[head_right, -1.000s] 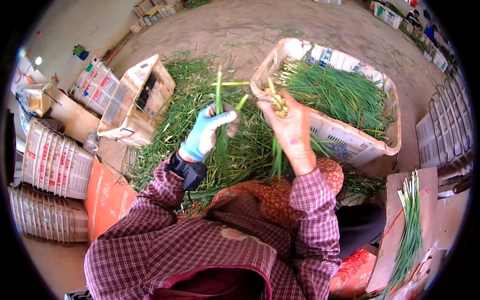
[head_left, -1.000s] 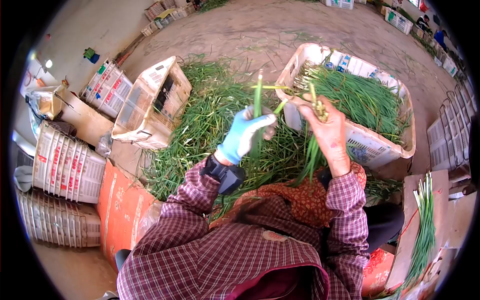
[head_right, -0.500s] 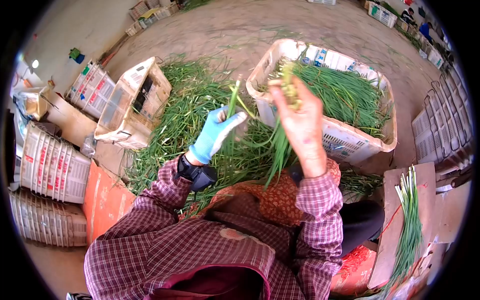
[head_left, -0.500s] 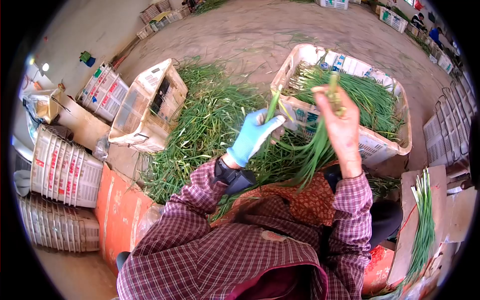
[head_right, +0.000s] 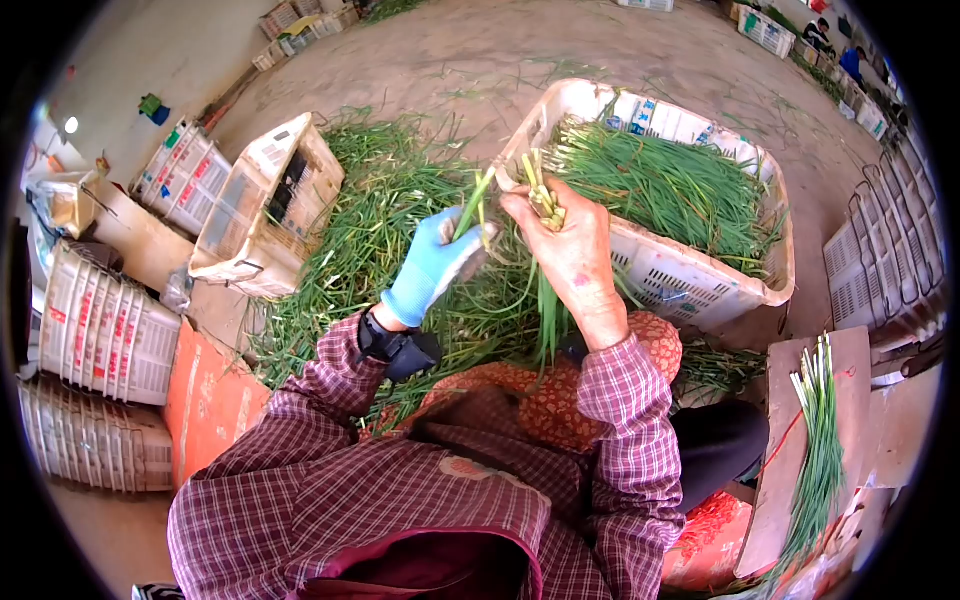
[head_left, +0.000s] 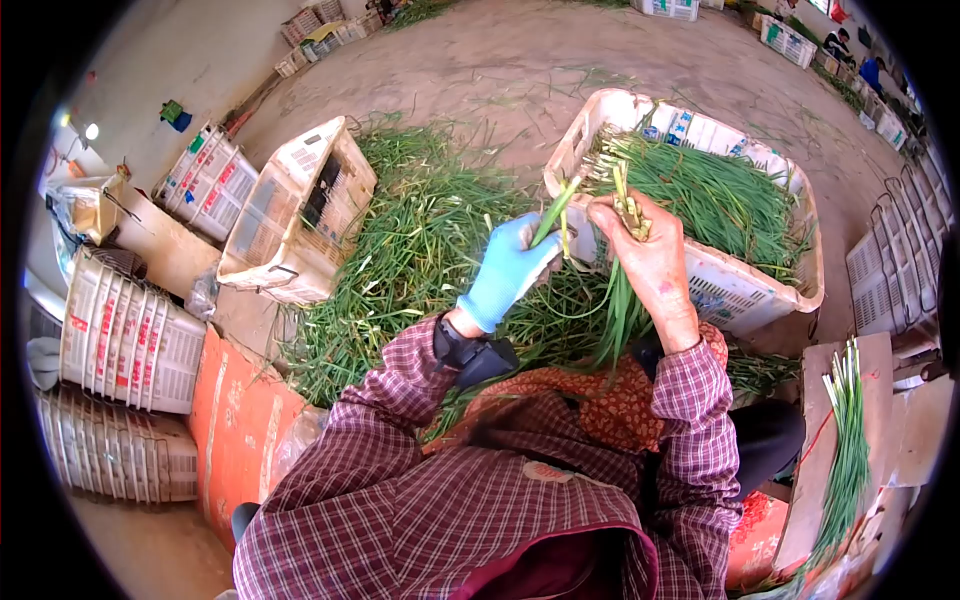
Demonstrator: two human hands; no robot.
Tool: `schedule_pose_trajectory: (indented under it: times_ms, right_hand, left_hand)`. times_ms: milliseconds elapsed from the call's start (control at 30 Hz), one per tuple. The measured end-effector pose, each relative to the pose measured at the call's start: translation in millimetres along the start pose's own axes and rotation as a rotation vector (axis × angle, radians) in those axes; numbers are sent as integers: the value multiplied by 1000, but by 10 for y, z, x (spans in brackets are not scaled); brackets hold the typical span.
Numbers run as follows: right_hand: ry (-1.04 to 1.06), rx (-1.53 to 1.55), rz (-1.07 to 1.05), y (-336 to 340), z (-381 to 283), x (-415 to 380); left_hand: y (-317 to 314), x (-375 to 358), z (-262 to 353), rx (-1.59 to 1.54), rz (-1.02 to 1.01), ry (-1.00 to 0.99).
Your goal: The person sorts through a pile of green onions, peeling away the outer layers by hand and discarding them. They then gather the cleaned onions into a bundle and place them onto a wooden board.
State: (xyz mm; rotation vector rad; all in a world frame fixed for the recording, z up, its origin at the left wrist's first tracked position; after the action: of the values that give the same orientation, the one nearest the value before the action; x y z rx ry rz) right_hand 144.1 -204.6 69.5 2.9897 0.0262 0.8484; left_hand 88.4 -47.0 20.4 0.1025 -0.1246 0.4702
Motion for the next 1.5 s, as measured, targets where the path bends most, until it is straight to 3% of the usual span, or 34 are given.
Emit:
schedule_pose_trajectory:
  times_ms: [100,167,233,267,333,433,567,800,967,1033,1133,1267,1400,1500]
  right_hand:
    - [-50,-79,-19,-38,-58,-1]
    - [16,-85,35,-25,-3,28]
    - [-88,-49,33,6,105,38]
    - [-108,-19,23,9,171,34]
    - [-181,-3,-16,22,226,33]
    - [-211,23,-54,7,254,-10]
    - [-184,-7,-128,1,249,-22]
    - [-235,2,-373,67,138,-89]
    - [-317,49,-491,197,182,-111]
    - [-319,21,-465,185,211,-117]
    - [-8,88,-149,135,173,19]
    - [-191,146,-154,-47,184,-40]
    - [-233,110,-181,-69,148,-33]
    - [-241,85,-239,-62,192,-42]
  left_hand:
    - [-67,22,-23,230,39,-168]
    - [-64,21,-34,263,55,-177]
    - [-96,-24,77,357,-41,-247]
    - [-96,-57,123,360,-44,-244]
    - [-210,-177,274,-133,-231,-29]
    - [-173,-121,307,-368,-263,103]
    - [-106,-4,210,-232,-158,48]
    - [-52,15,270,-85,-245,-41]
    - [317,254,34,-108,-122,16]
    - [324,239,86,-200,-120,32]
    - [173,139,164,-265,-108,61]
    - [-36,26,269,-201,-143,40]
    - [-104,5,354,-127,-143,-85]
    - [-64,-15,426,-74,-180,-41]
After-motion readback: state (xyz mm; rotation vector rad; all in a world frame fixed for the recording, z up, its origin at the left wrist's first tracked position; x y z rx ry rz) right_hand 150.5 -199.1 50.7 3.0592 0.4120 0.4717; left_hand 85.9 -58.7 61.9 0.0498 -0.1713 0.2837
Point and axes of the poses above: each hand's wrist, its own x-axis towards the middle knuckle, its own y-axis out of the back of the hand, z = x × y, the point moved 7 cm from there along x, towards the middle knuckle, and after that the axes turned 15 degrees about z, right-handed, at the moved point
